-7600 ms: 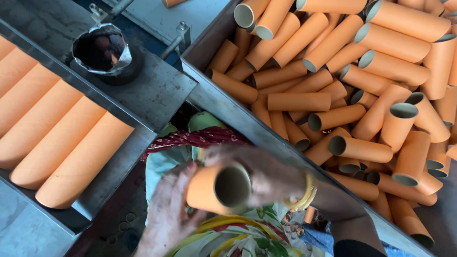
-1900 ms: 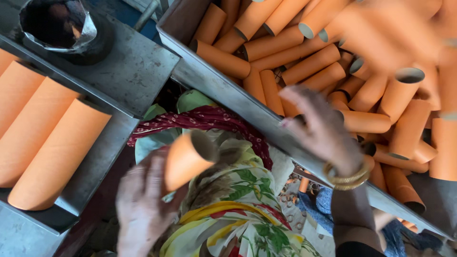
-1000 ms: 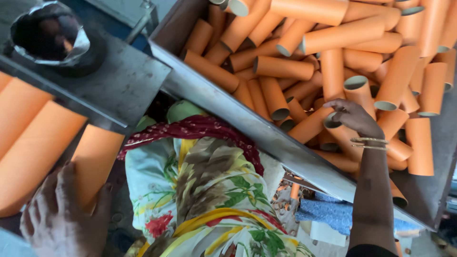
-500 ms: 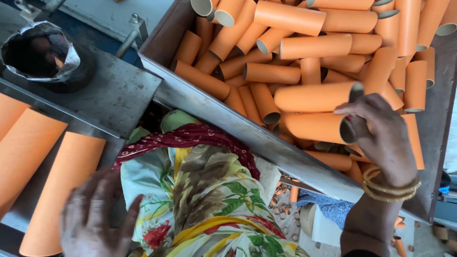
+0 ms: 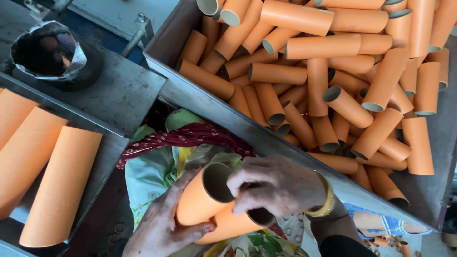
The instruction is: The person sits on the floor and repeatedly picks up orange cylindrical objects from a metal tray, briefly holds them, and places them into a large bin. The person handles the cylinders one at a time throughout the clip.
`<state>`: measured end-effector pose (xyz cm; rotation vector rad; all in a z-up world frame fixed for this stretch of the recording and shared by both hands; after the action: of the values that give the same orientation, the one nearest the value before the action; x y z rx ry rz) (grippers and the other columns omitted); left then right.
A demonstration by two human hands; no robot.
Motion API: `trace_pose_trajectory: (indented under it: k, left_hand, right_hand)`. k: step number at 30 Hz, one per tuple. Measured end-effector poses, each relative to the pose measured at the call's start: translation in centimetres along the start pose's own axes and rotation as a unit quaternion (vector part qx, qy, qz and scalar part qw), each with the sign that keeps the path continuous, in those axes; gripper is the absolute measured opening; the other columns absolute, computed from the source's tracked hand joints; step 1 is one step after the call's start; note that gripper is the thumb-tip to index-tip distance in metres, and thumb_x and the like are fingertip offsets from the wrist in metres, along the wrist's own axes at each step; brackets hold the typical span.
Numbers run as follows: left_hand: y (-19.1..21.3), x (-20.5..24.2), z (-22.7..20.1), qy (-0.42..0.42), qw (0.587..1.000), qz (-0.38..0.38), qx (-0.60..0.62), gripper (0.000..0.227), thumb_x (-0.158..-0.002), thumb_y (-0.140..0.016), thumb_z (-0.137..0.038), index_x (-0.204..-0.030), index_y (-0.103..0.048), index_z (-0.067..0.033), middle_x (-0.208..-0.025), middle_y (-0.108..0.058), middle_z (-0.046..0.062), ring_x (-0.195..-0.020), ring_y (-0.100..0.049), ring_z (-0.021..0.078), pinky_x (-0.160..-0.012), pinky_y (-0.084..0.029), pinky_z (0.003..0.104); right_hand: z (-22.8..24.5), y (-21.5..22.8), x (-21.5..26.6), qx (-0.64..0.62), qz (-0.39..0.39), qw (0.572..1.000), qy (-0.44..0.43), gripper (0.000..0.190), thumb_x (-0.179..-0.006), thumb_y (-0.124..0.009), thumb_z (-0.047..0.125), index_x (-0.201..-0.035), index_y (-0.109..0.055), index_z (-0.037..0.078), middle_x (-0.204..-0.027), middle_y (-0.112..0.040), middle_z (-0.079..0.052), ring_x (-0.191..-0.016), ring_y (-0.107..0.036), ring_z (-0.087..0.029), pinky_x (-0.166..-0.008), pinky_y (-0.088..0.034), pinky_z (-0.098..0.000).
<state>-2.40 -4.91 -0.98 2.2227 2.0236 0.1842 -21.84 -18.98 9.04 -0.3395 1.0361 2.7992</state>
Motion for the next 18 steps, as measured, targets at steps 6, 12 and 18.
trace_pose_trajectory:
  k: [6,12,18]
  left_hand:
    - [2.7,3.5,2.9,0.092,0.956,-0.153,-0.231,0.091,-0.081,-0.084,-0.038,-0.156,-0.040,-0.0105,-0.144,-0.060,0.016,-0.128,-0.062,0.0305,-0.108,-0.048,0.051]
    - [7.7,6.5,2.9,0.143,0.775,-0.290,-0.543,0.081,-0.089,-0.079,-0.035,-0.157,-0.043,-0.0095,-0.145,-0.057,0.016,-0.132,-0.057,0.0319,-0.114,-0.042,0.052]
    - [9.2,7.0,4.6,0.186,0.686,-0.305,-0.633,0.070,-0.097,-0.074,-0.031,-0.157,-0.046,-0.0087,-0.147,-0.054,0.016,-0.138,-0.051,0.0324,-0.120,-0.035,0.053]
  right_hand:
    - [-3.2,1.2,1.9,0.063,-0.103,0.987,-0.107,0.035,-0.083,-0.053,-0.012,-0.105,-0.065,0.011,-0.118,-0.071,-0.002,-0.108,-0.070,-0.024,-0.097,-0.054,-0.0402]
    - [-4.4,1.5,3.6,0.149,-0.191,0.955,-0.174,0.025,-0.090,-0.062,-0.008,-0.107,-0.066,0.010,-0.116,-0.072,-0.004,-0.104,-0.067,-0.024,-0.092,-0.051,-0.0391]
    - [-4.8,0.4,3.1,0.143,-0.178,0.955,-0.188,0.026,-0.089,-0.063,-0.008,-0.107,-0.066,0.010,-0.116,-0.072,-0.003,-0.105,-0.067,-0.026,-0.093,-0.053,-0.0398]
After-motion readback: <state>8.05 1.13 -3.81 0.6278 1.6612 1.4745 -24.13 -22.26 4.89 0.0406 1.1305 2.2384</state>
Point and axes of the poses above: each hand's wrist, its own x-axis away from the middle knuckle, its own y-axis out of the back of the hand, z = x × y, the point moved 3 cm from there along -x, towards the middle knuckle
